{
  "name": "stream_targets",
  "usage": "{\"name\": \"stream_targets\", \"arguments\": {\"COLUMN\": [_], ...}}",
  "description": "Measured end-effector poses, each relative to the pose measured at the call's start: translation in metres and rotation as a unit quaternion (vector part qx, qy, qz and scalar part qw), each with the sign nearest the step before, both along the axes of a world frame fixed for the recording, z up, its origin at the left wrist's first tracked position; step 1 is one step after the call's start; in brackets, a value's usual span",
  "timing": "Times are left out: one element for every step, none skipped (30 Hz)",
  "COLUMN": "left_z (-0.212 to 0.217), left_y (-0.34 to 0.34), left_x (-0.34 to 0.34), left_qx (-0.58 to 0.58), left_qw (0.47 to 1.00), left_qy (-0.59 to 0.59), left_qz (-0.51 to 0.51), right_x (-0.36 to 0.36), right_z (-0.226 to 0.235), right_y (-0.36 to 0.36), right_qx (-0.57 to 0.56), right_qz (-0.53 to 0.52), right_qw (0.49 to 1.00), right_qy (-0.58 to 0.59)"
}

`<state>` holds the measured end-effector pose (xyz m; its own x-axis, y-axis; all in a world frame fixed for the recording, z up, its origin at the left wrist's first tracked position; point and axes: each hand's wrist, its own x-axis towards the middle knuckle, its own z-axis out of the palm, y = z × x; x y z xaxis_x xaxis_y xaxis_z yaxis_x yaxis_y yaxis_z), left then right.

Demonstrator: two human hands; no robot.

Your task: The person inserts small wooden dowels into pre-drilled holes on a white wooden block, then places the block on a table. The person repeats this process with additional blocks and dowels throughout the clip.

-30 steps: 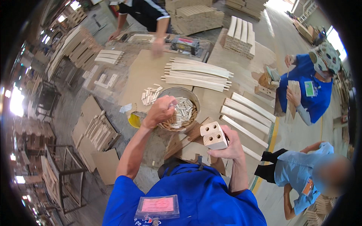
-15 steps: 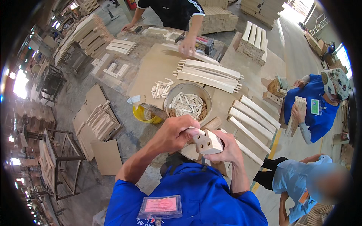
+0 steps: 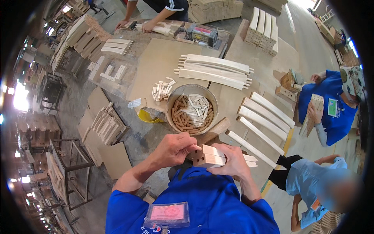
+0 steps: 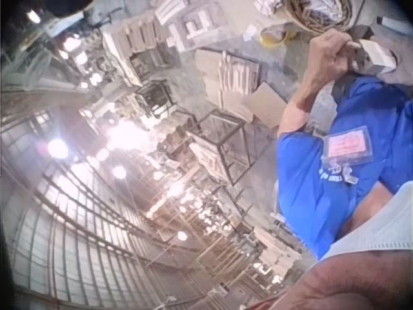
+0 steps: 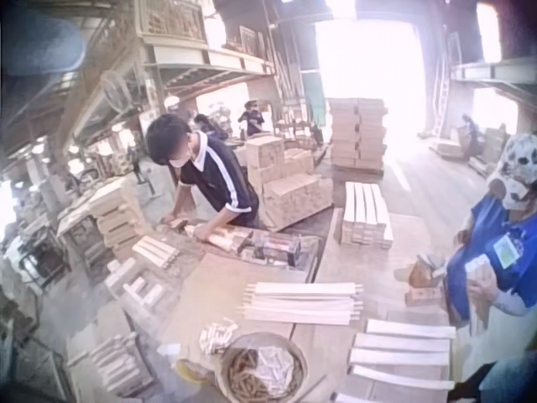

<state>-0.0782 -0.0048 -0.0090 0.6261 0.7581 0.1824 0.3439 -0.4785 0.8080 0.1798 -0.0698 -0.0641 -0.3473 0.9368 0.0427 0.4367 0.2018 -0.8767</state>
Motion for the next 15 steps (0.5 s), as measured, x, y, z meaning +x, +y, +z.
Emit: {"name": "stream_targets", "arguments": {"left_z": [0.001,0.005,0.011,0.014,0.013,0.010,0.005,0.000,-0.001,-0.003,-0.005,-0.012,-0.022,-0.033,-0.046], "left_y": [0.001,0.001,0.002,0.004,0.006,0.009,0.014,0.017,0.022,0.025,0.030,0.038,0.060,0.081,0.100], "left_x": [0.002,0.004,0.007,0.008,0.009,0.009,0.010,0.009,0.010,0.010,0.010,0.007,0.000,-0.004,-0.005], "left_qx": [-0.002,0.012,0.033,0.053,0.045,0.038,0.031,0.023,0.019,0.015,0.010,-0.069,-0.143,-0.215,-0.238], "left_qw": [1.000,0.999,0.998,0.995,0.996,0.997,0.998,0.999,0.999,0.999,0.999,0.996,0.983,0.961,0.967], "left_qy": [0.002,0.029,0.053,0.078,0.081,0.065,0.049,0.032,0.038,0.043,0.048,0.010,-0.029,-0.069,-0.023], "left_qz": [0.008,0.011,0.015,0.020,0.015,0.012,0.010,0.006,0.001,-0.006,-0.014,-0.063,-0.112,-0.158,-0.091], "right_x": [-0.001,-0.004,-0.004,-0.003,-0.002,-0.002,-0.002,-0.003,-0.002,-0.004,-0.008,-0.011,-0.010,-0.010,-0.010], "right_z": [0.001,0.005,0.007,0.005,0.003,0.000,-0.003,-0.005,-0.007,-0.008,-0.010,-0.011,-0.010,-0.007,-0.002], "right_y": [0.003,0.007,0.012,0.013,0.014,0.015,0.016,0.017,0.020,0.021,0.021,0.019,0.019,0.021,0.022], "right_qx": [-0.035,-0.069,-0.098,-0.081,-0.063,-0.044,-0.052,-0.060,-0.064,-0.073,-0.083,-0.095,-0.119,-0.143,-0.170], "right_qz": [-0.007,-0.012,-0.016,-0.015,-0.013,-0.010,-0.006,-0.002,0.001,-0.013,-0.029,-0.040,-0.038,-0.058,-0.079], "right_qw": [0.999,0.998,0.995,0.997,0.998,0.999,0.999,0.998,0.998,0.997,0.996,0.995,0.992,0.988,0.982], "right_qy": [0.001,0.002,0.000,-0.009,-0.018,-0.024,-0.012,0.001,0.012,0.007,0.003,0.000,-0.005,-0.007,-0.011]}}
